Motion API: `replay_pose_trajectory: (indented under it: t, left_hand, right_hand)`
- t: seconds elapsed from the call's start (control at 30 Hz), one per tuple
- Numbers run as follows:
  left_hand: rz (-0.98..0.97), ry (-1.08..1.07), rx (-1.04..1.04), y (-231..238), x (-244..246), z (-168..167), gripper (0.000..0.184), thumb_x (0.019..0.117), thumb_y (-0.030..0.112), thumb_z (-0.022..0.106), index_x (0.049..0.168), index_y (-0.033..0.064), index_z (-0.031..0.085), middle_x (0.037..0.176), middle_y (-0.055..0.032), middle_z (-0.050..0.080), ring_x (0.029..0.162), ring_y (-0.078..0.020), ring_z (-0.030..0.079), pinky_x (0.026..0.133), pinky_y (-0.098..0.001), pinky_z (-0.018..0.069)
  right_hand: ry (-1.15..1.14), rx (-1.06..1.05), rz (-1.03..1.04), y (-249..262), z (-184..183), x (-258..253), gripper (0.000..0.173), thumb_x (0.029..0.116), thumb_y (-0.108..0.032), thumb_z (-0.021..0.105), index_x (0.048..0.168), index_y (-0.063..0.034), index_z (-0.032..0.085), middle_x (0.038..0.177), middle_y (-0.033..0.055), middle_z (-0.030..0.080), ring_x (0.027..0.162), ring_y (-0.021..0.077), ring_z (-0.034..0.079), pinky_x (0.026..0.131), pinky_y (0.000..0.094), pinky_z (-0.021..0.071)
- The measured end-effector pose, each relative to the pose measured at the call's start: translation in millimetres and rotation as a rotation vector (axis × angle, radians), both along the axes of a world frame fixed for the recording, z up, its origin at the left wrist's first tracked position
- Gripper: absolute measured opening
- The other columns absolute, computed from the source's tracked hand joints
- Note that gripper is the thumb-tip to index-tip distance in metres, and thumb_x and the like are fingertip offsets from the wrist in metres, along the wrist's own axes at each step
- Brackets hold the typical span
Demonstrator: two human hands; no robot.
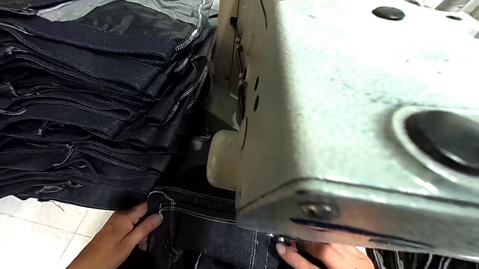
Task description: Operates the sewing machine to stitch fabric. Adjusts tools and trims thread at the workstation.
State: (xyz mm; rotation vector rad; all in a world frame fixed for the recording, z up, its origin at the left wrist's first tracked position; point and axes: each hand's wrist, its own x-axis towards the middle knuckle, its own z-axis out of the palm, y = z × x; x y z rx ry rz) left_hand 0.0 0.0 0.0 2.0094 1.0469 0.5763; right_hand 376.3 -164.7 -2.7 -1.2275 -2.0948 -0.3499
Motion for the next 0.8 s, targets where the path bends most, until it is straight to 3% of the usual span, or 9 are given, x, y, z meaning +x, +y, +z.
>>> replay_pose_trajectory:
  t: [0.1,0.2,0.3,0.4,0.5,0.6,0.67,0.73,0.8]
  left_hand:
    - [-0.074,0.211,-0.124,-13,-6,22,0.054,0.1073,0.044,0.041,0.102,-0.0002,0.07,0.065,-0.0042,0.064,0.057,-0.0142,0.064,0.06,-0.0382,0.0575]
    - [-0.247,0.327,-0.233,-26,-13,39,0.048,0.1077,0.036,0.045,0.101,-0.0043,0.071,0.074,-0.0155,0.069,0.066,-0.028,0.068,0.068,-0.052,0.0565]
    - [-0.42,0.242,-0.196,-45,0,35,0.039,0.1059,0.028,0.052,0.1,-0.0055,0.071,0.077,-0.0184,0.07,0.069,-0.0303,0.069,0.069,-0.053,0.0568]
    - [-0.512,0.063,-0.254,-61,37,30,0.036,0.107,0.024,0.048,0.105,-0.0053,0.07,0.079,-0.0159,0.07,0.07,-0.0238,0.069,0.069,-0.0454,0.0571]
    - [-0.288,-0.052,-0.43,-76,80,30,0.045,0.1097,0.027,0.038,0.105,-0.0034,0.071,0.072,-0.0051,0.067,0.065,-0.0116,0.065,0.068,-0.0333,0.0575]
    - [0.066,-0.046,-0.343,-81,118,28,0.058,0.1053,0.047,0.041,0.081,0.0059,0.074,0.063,0.0023,0.067,0.058,-0.0084,0.064,0.063,-0.033,0.0552]
    - [0.227,-0.019,-0.212,-74,137,23,0.054,0.1002,0.051,0.048,0.073,0.0095,0.068,0.058,0.0033,0.061,0.052,-0.0089,0.061,0.056,-0.0327,0.055]
    - [0.268,-0.089,-0.195,-67,139,22,0.042,0.0976,0.044,0.057,0.077,0.0081,0.067,0.061,0.0041,0.058,0.05,-0.0057,0.057,0.051,-0.0269,0.0509]
    - [0.162,-0.165,-0.284,-69,116,20,0.042,0.0947,0.044,0.063,0.098,0.0028,0.068,0.072,0.0024,0.066,0.055,-0.0046,0.062,0.052,-0.0259,0.0544]
  right_hand:
    - [0.081,0.095,-0.12,15,7,-1,0.028,0.1058,-0.014,0.047,0.131,-0.017,0.059,0.097,0.0077,0.062,0.095,0.0202,0.063,0.088,0.0309,0.0518]
    - [0.059,0.178,-0.344,31,17,4,0.013,0.1026,-0.016,0.051,0.107,-0.0096,0.062,0.099,0.009,0.066,0.096,0.0165,0.065,0.085,0.024,0.0524]
    - [0.035,0.106,-0.442,47,21,14,0.017,0.0923,-0.013,0.057,0.093,-0.002,0.071,0.088,0.0158,0.069,0.082,0.0282,0.07,0.069,0.0384,0.0566]
    - [0.059,-0.021,-0.434,65,35,23,0.028,0.0999,-0.017,0.057,0.118,-0.006,0.075,0.115,0.0223,0.069,0.103,0.0377,0.068,0.085,0.0498,0.0552]
    - [0.086,-0.02,-0.382,78,31,32,0.029,0.0987,-0.018,0.057,0.119,-0.0087,0.076,0.11,0.0182,0.069,0.096,0.0335,0.068,0.077,0.0458,0.0556]
    - [0.31,-0.074,-0.351,91,12,34,0.025,0.0964,-0.017,0.061,0.113,-0.0048,0.076,0.101,0.0144,0.074,0.087,0.0297,0.073,0.075,0.0482,0.0581]
    - [0.493,-0.138,-0.374,96,5,31,0.024,0.095,-0.019,0.065,0.112,-0.0041,0.074,0.097,0.0121,0.076,0.084,0.0268,0.074,0.075,0.051,0.0589]
    - [0.627,-0.21,-0.433,90,7,21,0.018,0.0913,-0.014,0.071,0.105,-0.003,0.072,0.085,0.0096,0.073,0.072,0.0226,0.07,0.068,0.049,0.0565]
    - [0.681,-0.23,-0.458,68,8,4,0.01,0.0876,-0.006,0.07,0.096,-0.001,0.067,0.074,0.0082,0.065,0.063,0.019,0.063,0.06,0.0432,0.0512]
